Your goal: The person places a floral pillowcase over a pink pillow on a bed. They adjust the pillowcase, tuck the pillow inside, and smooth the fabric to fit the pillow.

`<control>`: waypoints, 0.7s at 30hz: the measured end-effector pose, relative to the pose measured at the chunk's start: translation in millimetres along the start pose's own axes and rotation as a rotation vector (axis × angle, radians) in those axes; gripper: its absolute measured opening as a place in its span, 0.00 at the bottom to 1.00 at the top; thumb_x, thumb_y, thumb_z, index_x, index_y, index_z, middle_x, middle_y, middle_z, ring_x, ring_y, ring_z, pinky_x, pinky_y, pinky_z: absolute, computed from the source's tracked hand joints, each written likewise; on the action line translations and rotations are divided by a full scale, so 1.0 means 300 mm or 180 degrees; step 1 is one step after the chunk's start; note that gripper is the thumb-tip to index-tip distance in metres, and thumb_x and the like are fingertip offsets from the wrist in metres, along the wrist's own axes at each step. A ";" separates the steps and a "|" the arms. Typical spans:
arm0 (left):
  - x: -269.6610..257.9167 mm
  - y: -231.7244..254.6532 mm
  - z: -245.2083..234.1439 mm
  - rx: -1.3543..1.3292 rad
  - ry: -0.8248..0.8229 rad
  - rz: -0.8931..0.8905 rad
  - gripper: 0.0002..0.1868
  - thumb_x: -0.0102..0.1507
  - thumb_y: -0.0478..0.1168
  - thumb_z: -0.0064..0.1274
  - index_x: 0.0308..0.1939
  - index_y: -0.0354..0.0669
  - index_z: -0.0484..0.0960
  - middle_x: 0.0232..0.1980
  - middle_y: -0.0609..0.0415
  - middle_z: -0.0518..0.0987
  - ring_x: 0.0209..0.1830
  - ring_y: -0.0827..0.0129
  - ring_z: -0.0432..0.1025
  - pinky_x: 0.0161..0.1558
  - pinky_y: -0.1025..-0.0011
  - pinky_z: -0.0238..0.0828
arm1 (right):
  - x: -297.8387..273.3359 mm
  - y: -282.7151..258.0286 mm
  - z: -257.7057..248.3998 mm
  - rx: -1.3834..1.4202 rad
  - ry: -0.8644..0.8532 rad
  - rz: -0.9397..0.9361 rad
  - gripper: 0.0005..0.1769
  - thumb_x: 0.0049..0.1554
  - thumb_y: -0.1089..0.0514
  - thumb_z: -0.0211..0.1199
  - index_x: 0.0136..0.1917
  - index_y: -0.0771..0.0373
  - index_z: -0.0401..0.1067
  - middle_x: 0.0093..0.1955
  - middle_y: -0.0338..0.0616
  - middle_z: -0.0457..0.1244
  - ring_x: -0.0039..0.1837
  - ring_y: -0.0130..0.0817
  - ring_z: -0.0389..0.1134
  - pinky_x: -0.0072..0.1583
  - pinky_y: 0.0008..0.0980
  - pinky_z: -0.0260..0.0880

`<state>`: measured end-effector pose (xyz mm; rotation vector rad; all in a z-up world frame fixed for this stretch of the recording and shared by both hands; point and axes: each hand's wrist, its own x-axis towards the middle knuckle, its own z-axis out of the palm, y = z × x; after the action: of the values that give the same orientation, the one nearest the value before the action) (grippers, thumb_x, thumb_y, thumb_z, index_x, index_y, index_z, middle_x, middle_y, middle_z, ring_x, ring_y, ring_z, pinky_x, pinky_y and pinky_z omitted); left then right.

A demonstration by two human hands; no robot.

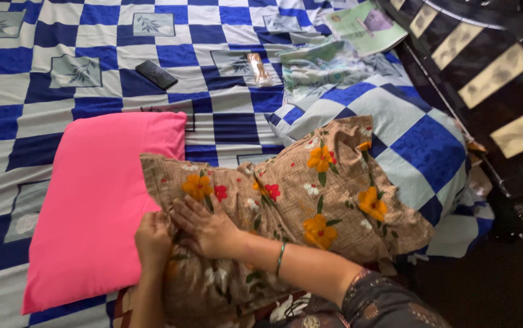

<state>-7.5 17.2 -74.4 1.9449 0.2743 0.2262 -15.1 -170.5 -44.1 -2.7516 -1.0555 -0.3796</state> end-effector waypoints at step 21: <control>-0.138 0.009 0.089 0.2766 -0.0349 0.1800 0.37 0.68 0.66 0.28 0.78 0.59 0.52 0.84 0.56 0.38 0.83 0.56 0.28 0.69 0.25 0.18 | 0.197 0.213 -0.471 0.0256 0.1257 0.0735 0.55 0.65 0.29 0.52 0.85 0.57 0.26 0.88 0.52 0.23 0.89 0.50 0.21 0.81 0.67 0.19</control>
<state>-39.3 -19.6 -83.3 2.8616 -0.3237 0.4106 45.6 -215.0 103.8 -2.5397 -0.6345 -0.7829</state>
